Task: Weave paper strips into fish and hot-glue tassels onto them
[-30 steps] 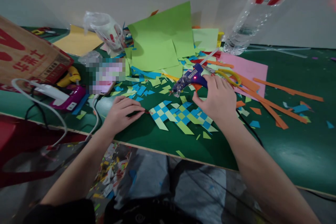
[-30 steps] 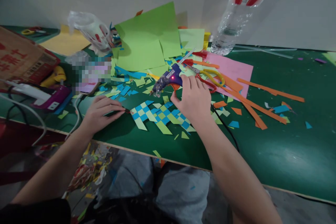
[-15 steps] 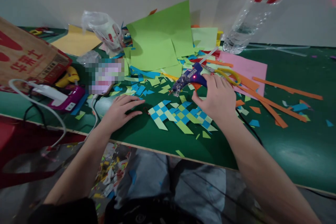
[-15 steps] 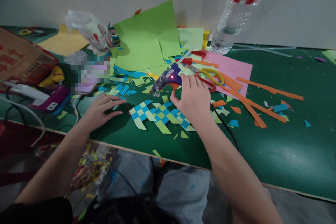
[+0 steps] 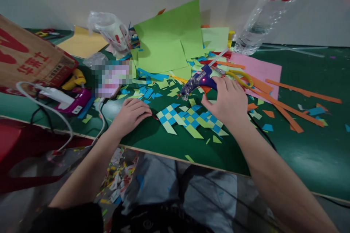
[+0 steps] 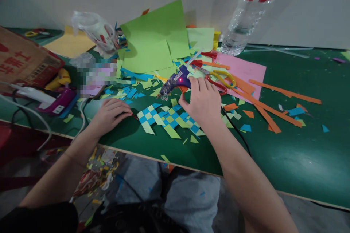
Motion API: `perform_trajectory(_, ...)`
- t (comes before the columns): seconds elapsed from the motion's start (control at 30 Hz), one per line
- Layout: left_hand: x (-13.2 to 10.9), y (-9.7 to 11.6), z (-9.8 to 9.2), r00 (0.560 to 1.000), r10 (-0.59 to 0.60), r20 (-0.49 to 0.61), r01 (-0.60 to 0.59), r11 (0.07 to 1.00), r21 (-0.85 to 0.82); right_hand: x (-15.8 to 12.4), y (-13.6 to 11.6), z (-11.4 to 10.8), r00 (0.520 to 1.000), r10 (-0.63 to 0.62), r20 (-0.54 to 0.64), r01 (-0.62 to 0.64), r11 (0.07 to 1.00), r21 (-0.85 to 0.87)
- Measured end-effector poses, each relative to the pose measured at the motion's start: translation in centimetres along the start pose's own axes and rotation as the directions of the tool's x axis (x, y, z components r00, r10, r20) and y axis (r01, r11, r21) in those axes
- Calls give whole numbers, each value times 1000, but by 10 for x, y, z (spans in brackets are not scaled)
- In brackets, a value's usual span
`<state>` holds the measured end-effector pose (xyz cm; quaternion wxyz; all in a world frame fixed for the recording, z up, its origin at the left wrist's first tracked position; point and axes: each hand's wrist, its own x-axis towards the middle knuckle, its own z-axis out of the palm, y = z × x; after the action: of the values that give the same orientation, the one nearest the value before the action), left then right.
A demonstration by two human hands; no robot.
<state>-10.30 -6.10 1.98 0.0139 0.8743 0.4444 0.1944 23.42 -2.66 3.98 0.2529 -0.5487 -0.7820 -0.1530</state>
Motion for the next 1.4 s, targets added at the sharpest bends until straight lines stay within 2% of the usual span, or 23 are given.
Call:
perform_trajectory(0.2, -3, 0, -1, 989, -50, -142, 52, 999, 6, 0, -1, -3, 999, -22, -26, 22, 1000, -9)
perform_trajectory(0.33, -1, 1, -1, 992, -82, -101, 83, 997, 7, -2, -9, -6, 998, -51, -29, 51, 999, -3)
perform_trajectory(0.47, -1, 2, 0, 993, -105, -63, 105, 994, 6, -5, -20, -6, 996, -84, 29, 83, 996, 43)
perform_trajectory(0.77, -1, 1, 0, 994, -104, -44, 104, 995, -6, -12, -43, -6, 975, -216, 44, 212, 974, 75)
perform_trajectory(1.17, -1, 1, 0, 994, -85, -65, 85, 996, 1, -10, -45, -6, 960, -268, 84, 270, 963, -9)
perform_trajectory(1.4, -1, 0, 0, 996, -53, -71, 54, 999, 8, -11, -44, -5, 952, -295, 77, 296, 955, 3)
